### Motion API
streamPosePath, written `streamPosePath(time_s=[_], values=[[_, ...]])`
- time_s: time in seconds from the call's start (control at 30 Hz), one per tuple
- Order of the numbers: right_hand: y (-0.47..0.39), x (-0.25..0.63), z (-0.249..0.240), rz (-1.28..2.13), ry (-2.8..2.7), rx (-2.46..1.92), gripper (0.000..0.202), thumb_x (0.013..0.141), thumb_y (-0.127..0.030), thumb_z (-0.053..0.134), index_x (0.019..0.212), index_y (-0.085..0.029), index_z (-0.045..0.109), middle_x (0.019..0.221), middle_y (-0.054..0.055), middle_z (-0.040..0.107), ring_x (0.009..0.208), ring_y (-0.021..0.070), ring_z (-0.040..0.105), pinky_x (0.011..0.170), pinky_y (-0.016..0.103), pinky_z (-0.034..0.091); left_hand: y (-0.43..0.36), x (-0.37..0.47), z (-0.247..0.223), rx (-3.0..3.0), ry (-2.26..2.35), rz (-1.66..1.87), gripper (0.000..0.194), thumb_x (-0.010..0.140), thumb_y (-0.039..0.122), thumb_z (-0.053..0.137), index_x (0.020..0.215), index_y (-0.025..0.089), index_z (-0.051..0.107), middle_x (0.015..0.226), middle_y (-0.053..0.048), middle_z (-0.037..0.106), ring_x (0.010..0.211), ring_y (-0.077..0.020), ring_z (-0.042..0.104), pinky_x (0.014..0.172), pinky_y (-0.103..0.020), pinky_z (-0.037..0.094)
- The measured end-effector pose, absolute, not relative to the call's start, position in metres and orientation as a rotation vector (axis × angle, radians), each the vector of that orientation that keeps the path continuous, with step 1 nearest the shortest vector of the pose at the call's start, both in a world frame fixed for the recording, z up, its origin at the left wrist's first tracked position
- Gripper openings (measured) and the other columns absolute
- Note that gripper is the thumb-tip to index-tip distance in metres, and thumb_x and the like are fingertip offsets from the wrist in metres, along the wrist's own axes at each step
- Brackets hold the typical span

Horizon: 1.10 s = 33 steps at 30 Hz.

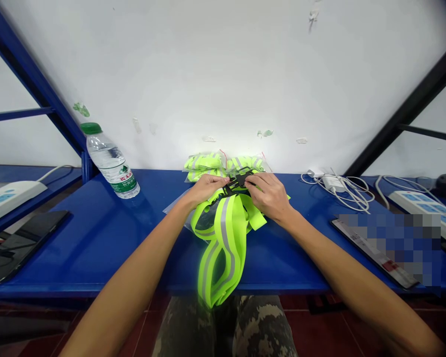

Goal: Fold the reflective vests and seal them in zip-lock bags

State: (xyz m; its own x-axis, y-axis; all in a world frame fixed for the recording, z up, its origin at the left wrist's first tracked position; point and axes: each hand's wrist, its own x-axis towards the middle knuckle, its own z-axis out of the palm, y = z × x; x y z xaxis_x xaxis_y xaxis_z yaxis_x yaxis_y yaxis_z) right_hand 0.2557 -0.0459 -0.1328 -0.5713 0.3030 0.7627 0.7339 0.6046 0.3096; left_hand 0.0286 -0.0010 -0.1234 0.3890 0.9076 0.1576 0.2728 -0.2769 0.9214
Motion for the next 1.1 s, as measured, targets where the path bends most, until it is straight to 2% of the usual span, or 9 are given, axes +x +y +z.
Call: streamPosePath(time_s=[0.07,0.13,0.27,0.47,0.67,0.83,0.93,1.0,1.1], values=[[-0.046,0.255,-0.133,-0.806,-2.167,-0.799,0.026,0.093,-0.010,0.048,0.095,-0.020,0.072,0.104,0.009,0.073,0.098,0.0242,0.062,0.086,0.042,0.050,-0.001,0.029,-0.124,1.735,0.989,0.884,0.054,0.071,0.068,0.069,0.085,0.017,0.078,0.089,-0.006,0.074,0.083,-0.0209,0.063,0.075,-0.032,0.050],[-0.047,0.255,-0.133,-0.799,-2.170,-0.772,0.026,0.093,-0.010,0.048,0.095,-0.020,0.072,0.104,0.009,0.073,0.098,0.0237,0.062,0.086,0.041,0.051,-0.002,0.029,-0.123,1.721,0.938,0.873,0.055,0.072,0.065,0.070,0.097,0.017,0.078,0.097,-0.007,0.074,0.087,-0.0214,0.063,0.077,-0.032,0.049],[-0.047,0.253,-0.133,-0.774,-2.157,-0.716,0.025,0.093,-0.009,0.049,0.095,-0.019,0.071,0.104,0.010,0.073,0.098,0.0233,0.062,0.086,0.041,0.052,-0.004,0.031,-0.120,1.669,0.914,0.881,0.072,0.071,0.063,0.073,0.125,0.015,0.067,0.103,-0.010,0.073,0.089,-0.0227,0.065,0.078,-0.033,0.050],[-0.044,0.252,-0.134,-0.710,-2.129,-0.601,0.025,0.092,-0.007,0.048,0.096,-0.017,0.070,0.101,0.011,0.071,0.098,0.0229,0.062,0.085,0.042,0.055,-0.005,0.030,-0.119,1.592,0.886,0.829,0.075,0.065,0.064,0.077,0.121,0.013,0.069,0.104,-0.012,0.073,0.093,-0.0244,0.064,0.084,-0.035,0.048],[-0.043,0.251,-0.135,-0.592,-2.135,-0.564,0.027,0.093,-0.007,0.046,0.099,-0.019,0.069,0.103,0.012,0.069,0.101,0.0231,0.061,0.085,0.043,0.057,-0.011,0.029,-0.114,1.599,0.869,0.812,0.072,0.068,0.063,0.075,0.121,0.015,0.070,0.102,-0.010,0.073,0.093,-0.0227,0.062,0.086,-0.035,0.046],[-0.045,0.248,-0.134,-0.541,-2.169,-0.607,0.025,0.093,-0.010,0.048,0.101,-0.020,0.069,0.107,0.012,0.069,0.105,0.0247,0.061,0.088,0.046,0.056,-0.011,0.033,-0.116,1.630,0.856,0.817,0.057,0.071,0.061,0.073,0.102,0.014,0.075,0.095,-0.007,0.072,0.086,-0.0192,0.060,0.083,-0.033,0.045],[-0.048,0.249,-0.131,-0.483,-2.212,-0.652,0.022,0.093,-0.017,0.053,0.110,-0.019,0.067,0.112,0.014,0.069,0.111,0.0275,0.060,0.094,0.049,0.053,-0.009,0.036,-0.119,1.614,0.854,0.850,0.052,0.069,0.059,0.075,0.095,0.014,0.073,0.085,-0.004,0.069,0.079,-0.0164,0.059,0.079,-0.031,0.045],[-0.050,0.251,-0.127,-0.394,-2.246,-0.719,0.031,0.090,-0.025,0.059,0.121,-0.018,0.063,0.122,0.015,0.065,0.119,0.0307,0.056,0.102,0.054,0.048,-0.007,0.035,-0.120,1.616,0.834,0.844,0.052,0.070,0.058,0.074,0.098,0.015,0.070,0.082,-0.003,0.068,0.076,-0.0157,0.059,0.075,-0.030,0.045],[-0.052,0.257,-0.118,-0.157,-2.180,-0.892,0.058,0.083,-0.041,0.068,0.135,-0.018,0.054,0.136,0.017,0.057,0.129,0.0341,0.050,0.109,0.058,0.041,-0.009,0.031,-0.115,1.716,0.885,0.811,0.053,0.076,0.060,0.068,0.107,0.017,0.067,0.082,-0.003,0.067,0.074,-0.0166,0.060,0.070,-0.029,0.044]])
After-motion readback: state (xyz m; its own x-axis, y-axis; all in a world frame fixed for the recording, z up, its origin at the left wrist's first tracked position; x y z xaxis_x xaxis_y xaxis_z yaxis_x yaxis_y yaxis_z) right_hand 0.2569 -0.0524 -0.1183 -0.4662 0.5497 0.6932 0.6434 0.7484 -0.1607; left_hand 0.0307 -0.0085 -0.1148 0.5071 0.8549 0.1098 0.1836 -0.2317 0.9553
